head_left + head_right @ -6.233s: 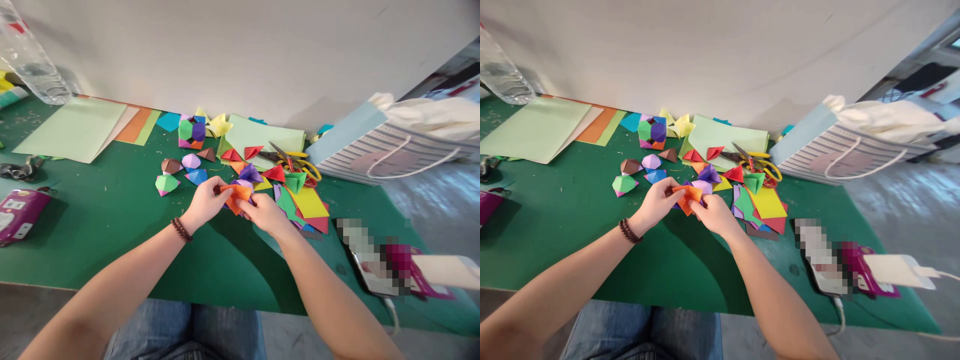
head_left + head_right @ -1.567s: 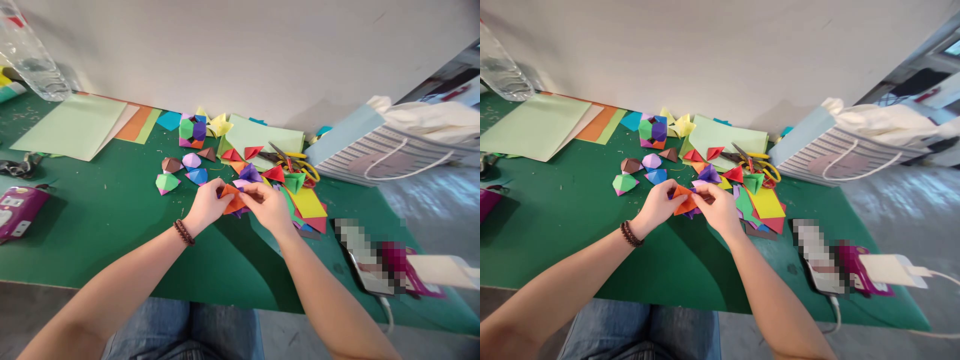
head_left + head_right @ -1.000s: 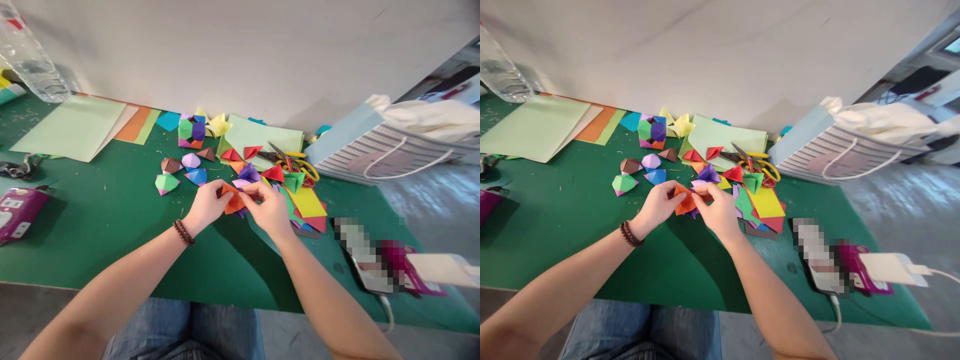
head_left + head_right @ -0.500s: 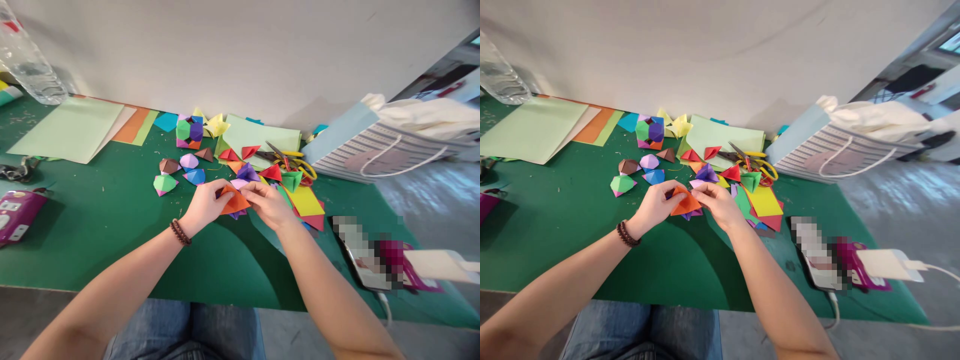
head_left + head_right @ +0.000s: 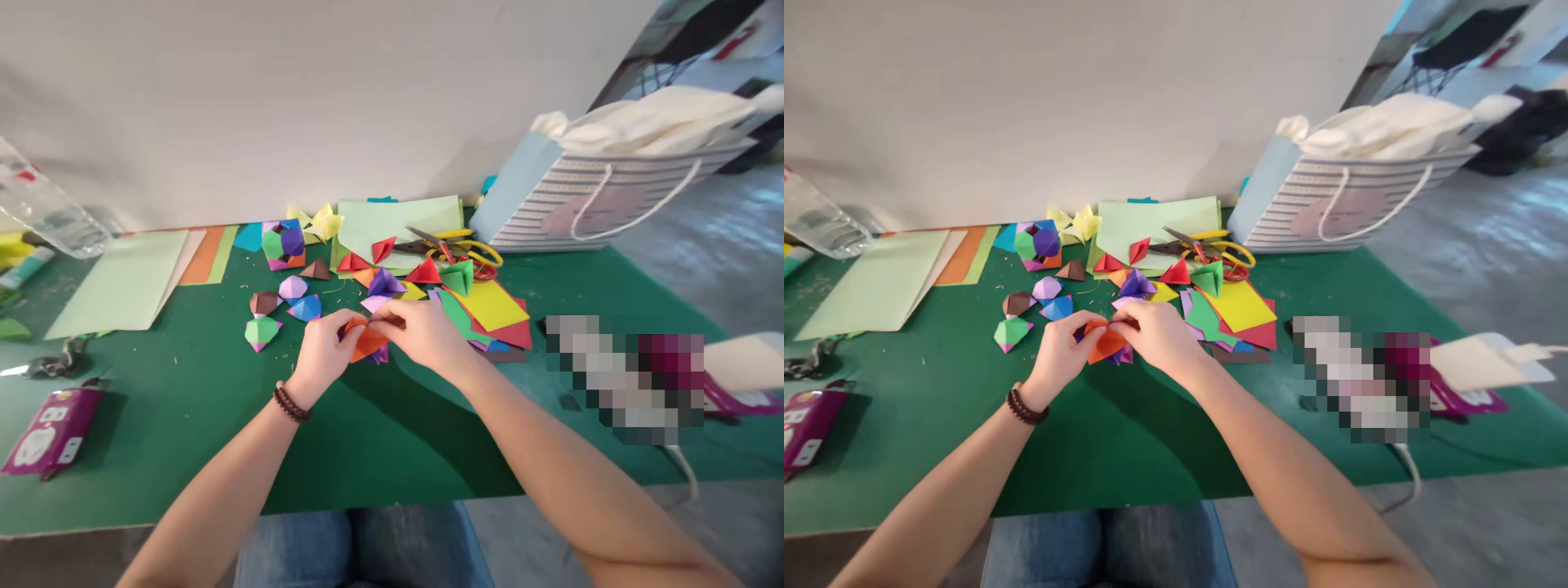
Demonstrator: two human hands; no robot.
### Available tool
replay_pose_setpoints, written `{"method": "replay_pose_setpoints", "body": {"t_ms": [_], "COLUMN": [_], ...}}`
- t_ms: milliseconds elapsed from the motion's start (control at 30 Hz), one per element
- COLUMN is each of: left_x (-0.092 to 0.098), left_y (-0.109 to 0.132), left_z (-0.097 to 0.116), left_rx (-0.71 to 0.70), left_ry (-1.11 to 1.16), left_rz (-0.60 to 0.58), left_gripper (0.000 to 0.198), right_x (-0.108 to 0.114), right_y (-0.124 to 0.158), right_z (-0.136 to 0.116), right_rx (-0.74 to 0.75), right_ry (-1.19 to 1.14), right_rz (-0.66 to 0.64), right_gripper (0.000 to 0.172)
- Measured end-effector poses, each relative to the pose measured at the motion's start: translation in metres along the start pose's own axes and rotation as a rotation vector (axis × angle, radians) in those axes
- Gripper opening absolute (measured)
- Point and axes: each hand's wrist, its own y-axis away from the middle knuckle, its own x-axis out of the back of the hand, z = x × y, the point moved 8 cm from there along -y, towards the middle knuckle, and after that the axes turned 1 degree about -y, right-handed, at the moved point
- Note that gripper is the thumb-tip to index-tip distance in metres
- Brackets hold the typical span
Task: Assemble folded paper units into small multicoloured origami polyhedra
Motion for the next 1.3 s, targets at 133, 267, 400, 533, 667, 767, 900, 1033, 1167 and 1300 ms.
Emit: {"method": "replay_pose_setpoints", "body": {"t_ms": [133, 267, 400, 533, 667, 767, 900, 1033, 1167, 1300], "left_x": [0.002, 0.003, 0.005, 0.008, 0.012, 0.012, 0.009, 0.008, 0.013, 0.012], "left_y": [-0.002, -0.003, -0.004, -0.005, -0.001, 0.002, 0.001, -0.001, 0.0, 0.001], "left_z": [-0.001, 0.0, -0.003, -0.006, -0.002, 0.001, 0.0, -0.002, 0.001, 0.001], "left_rx": [0.043, 0.033, 0.023, 0.021, -0.004, -0.022, -0.024, -0.025, -0.037, -0.02], "left_ry": [-0.007, -0.021, -0.006, -0.046, -0.061, -0.073, -0.064, -0.05, -0.079, -0.043], "left_rz": [0.015, 0.014, 0.01, 0.07, 0.179, 0.224, 0.212, 0.194, 0.24, 0.265], "left_gripper": [0.016, 0.016, 0.017, 0.017, 0.017, 0.018, 0.018, 0.018, 0.018, 0.019], "right_x": [0.002, -0.001, -0.006, -0.008, -0.002, 0.001, 0.001, -0.001, 0.001, 0.005], "right_y": [0.0, 0.0, -0.002, -0.004, -0.004, -0.003, -0.002, -0.003, -0.003, -0.002], "right_z": [-0.017, -0.018, -0.016, -0.014, -0.012, -0.017, -0.022, -0.021, -0.019, -0.017], "right_rx": [0.135, 0.15, 0.15, 0.087, 0.0, 0.038, 0.12, 0.142, 0.093, 0.052], "right_ry": [0.171, 0.179, 0.112, -0.029, -0.075, 0.003, 0.077, 0.101, 0.026, -0.006], "right_rz": [0.064, 0.076, 0.054, 0.012, 0.031, 0.064, 0.112, 0.125, 0.121, 0.158], "right_gripper": [0.007, 0.007, 0.007, 0.009, 0.007, 0.012, 0.015, 0.013, 0.009, 0.011]}}
